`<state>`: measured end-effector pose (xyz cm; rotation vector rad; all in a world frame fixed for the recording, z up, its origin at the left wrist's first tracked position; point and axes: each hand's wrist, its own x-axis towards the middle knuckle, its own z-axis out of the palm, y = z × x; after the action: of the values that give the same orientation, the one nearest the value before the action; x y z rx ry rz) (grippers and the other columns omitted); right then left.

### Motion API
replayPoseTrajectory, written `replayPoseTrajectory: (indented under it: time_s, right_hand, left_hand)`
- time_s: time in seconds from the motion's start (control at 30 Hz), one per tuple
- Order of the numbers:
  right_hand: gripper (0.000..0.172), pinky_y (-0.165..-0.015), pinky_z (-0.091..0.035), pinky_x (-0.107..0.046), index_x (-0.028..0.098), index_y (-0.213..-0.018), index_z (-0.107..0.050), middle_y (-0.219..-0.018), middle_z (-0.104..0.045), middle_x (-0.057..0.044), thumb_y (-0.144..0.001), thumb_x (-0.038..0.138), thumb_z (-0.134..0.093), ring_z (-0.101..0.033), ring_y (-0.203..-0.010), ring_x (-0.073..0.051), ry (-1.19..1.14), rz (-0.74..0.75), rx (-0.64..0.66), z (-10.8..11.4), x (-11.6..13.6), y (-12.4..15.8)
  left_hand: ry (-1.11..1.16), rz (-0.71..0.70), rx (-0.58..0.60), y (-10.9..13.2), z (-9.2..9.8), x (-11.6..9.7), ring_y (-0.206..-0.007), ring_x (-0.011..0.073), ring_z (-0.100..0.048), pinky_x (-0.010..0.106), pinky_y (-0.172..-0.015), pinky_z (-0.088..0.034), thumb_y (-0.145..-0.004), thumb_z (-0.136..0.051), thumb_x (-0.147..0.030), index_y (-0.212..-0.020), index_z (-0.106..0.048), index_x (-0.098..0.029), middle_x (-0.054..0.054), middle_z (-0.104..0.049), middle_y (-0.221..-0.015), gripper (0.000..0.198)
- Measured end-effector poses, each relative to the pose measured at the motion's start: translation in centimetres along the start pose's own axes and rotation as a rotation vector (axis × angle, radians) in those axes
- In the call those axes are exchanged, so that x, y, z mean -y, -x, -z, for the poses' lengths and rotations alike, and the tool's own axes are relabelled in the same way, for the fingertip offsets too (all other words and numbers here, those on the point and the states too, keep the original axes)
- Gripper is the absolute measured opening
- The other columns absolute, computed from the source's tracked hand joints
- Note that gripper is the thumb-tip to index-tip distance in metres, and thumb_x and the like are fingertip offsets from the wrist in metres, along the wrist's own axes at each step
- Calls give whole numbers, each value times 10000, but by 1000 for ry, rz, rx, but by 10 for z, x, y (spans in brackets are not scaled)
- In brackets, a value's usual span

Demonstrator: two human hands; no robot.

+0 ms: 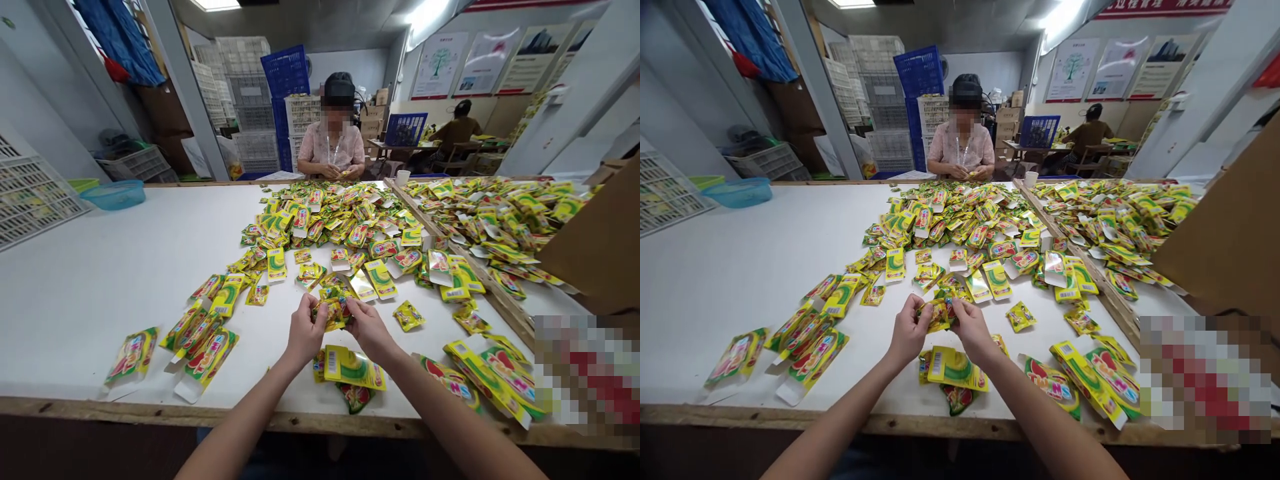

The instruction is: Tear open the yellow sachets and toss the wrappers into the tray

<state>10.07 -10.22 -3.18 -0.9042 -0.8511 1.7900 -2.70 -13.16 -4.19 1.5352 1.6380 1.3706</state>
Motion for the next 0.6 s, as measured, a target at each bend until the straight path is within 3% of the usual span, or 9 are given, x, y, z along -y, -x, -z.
replayPoseTrajectory:
  time_s: [0.13, 0.27, 0.33, 0.43, 0.5, 0.6]
  right_hand:
    - [389, -670, -515, -305, 200, -704, -648, -715, -692, -26, -502, 505, -781, -625, -669, -165, -127, 81, -136, 5, -1, -4]
    - [345, -701, -522, -296, 198, -712, -654, -756, -698, -8, -466, 365, -829, -634, -682, -145, -201, -38, -50, 8, 3, -1]
    - [339, -678, -523, -297, 187, -729, -658, -751, -696, -10, -493, 370, -820, -636, -672, -146, -110, -56, -4, 8, 6, 2]
    - [346, -669, -522, -302, 163, -751, -671, -739, -697, -22, -556, 426, -783, -642, -689, -166, 123, 49, 46, 11, 11, 4]
    - [366, -693, -524, -316, 161, -756, -677, -746, -703, -24, -544, 438, -787, -645, -706, -182, 210, 128, 8, 15, 16, 1]
    - [388, -714, -522, -328, 163, -754, -671, -775, -712, -36, -556, 482, -768, -650, -731, -197, 247, 212, -136, 25, 25, -6]
  left_hand:
    - [72, 54, -19, -5, -7, -2, -486, 95, -367, 213, -477, -318, -834, -399, -468, -723, -354, -219, -75, -370, -541, 276]
    - [23, 28, -96, -8, -12, -5, -514, 107, -412, 225, -511, -349, -837, -395, -458, -720, -353, -221, -64, -398, -556, 267]
    - [-47, 10, -68, -8, -13, -8, -488, 107, -411, 225, -495, -323, -838, -404, -447, -726, -353, -222, -71, -402, -537, 256]
    - [-122, -28, 69, -13, -12, -8, -481, 115, -443, 231, -497, -329, -854, -378, -453, -731, -372, -221, -64, -445, -542, 263]
    - [-172, -46, 109, -26, -11, -3, -574, 142, -522, 253, -558, -390, -863, -351, -476, -756, -407, -214, -21, -532, -630, 289]
    - [-398, 35, -42, -56, -7, 18, -958, 255, -572, 359, -774, -445, -784, -484, -530, -945, -468, -178, 122, -605, -1001, 387]
